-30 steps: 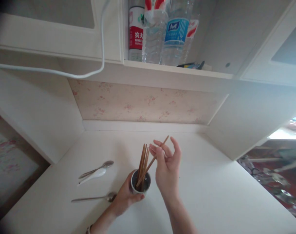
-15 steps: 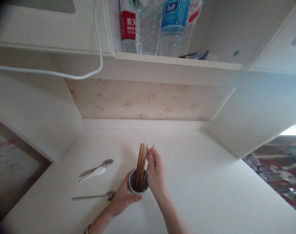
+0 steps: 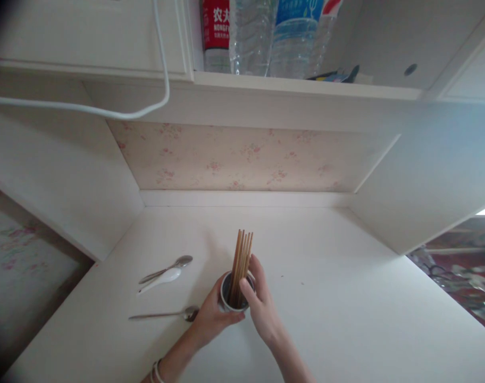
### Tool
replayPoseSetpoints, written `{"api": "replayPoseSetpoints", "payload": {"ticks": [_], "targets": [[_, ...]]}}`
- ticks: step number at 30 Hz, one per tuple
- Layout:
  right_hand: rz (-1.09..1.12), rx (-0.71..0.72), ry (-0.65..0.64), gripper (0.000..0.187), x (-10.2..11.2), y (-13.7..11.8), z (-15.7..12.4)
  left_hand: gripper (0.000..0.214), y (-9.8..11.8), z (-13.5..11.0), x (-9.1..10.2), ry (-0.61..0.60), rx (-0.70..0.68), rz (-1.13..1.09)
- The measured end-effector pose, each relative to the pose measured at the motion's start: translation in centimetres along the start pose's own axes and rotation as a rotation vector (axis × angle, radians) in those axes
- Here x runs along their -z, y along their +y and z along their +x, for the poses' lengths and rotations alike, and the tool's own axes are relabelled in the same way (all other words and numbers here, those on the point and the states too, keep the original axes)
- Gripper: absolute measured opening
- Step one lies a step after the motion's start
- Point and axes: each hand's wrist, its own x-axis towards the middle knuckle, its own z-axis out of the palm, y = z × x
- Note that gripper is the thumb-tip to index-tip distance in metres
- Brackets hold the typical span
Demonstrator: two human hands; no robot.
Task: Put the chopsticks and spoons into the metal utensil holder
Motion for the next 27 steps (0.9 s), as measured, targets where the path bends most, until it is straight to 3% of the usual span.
{"api": "replayPoseSetpoints", "payload": {"ticks": [5,9,12,16,20,23,27], "targets": [[-0.021,-0.037,-0.117,0.097,0.2,1.6,-2.9,0.08,1.1,-0.4,-0.3,-0.003,-0.028,0.124],[-0.065,-0.019,-0.043,0.092,-0.4,2.6,-3.1,0.095,2.0,-1.4,1.2,-0.054,-0.046,0.356],[-0.128,-0.001,0.017,0.088,-0.5,3.4,-3.0,0.082,3.2,-1.8,4.0,-0.006,-0.026,0.565],[-0.136,0.027,0.062,0.089,-0.7,4.1,-2.3,0.034,6.0,-1.1,9.4,0.109,0.0,0.881],[-0.1,0.042,0.06,0.09,-1.4,4.1,-0.1,0.024,8.3,0.0,14.5,0.19,0.003,1.324],[-0.093,0.066,0.079,0.09,-2.1,4.1,2.1,0.021,8.5,0.5,16.4,0.173,0.064,1.526],[-0.088,0.082,0.093,0.091,-2.8,4.3,3.9,0.02,7.8,1.1,16.9,0.105,0.181,1.633]]}}
